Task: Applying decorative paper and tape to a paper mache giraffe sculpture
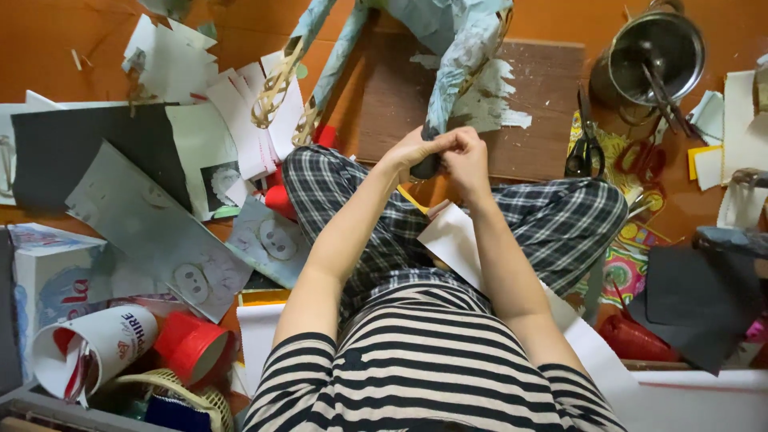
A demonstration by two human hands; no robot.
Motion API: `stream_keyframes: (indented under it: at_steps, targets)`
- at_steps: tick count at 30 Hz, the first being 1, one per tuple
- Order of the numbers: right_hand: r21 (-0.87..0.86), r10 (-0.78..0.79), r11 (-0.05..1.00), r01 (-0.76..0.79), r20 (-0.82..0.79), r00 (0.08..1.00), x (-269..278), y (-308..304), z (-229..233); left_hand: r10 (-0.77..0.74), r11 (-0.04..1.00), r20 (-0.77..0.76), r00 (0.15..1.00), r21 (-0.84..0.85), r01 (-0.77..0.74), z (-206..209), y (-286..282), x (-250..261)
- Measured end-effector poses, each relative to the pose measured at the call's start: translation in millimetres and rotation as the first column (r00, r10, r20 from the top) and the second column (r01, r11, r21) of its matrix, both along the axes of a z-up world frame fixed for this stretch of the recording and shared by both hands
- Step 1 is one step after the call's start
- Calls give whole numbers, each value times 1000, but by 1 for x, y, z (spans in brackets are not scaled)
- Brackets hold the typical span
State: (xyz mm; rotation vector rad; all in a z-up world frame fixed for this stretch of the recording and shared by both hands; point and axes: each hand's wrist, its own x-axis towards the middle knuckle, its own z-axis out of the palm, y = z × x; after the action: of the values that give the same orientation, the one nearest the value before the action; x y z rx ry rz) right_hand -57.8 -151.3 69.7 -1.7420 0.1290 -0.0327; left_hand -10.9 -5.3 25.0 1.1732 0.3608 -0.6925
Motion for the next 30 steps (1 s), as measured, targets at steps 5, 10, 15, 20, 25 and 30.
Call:
stream_keyframes:
  at_steps: [5,10,15,20,25,30]
  targets:
    - [178,213,961,-210,3,977,-18,-31,7,22,1000,-86,996,-13,-24,-18,-5,3]
    - [-263,310,892,-368,-236,921,-96,-85,7,-12,1000,-165,986,-6,11,-37,5,8]
    - [-686,348,406,-603,-494,797,-170,-79,19,-4,994,-185,983,-105,-15,45,10,-2]
    - [-521,217,746,-416,-401,890,-182,-96,-18,-1,1000,-141,990,-23,-3,15,14,-11]
    - [-515,171,782,-352,-366,915,-170,-113,-30,30,997,-123,992,78,-20,11,24,-22]
    - [-659,38,707,-256,-326,945,-146,-127,-21,42,994,-182,982,108,-22,-1,22,-26]
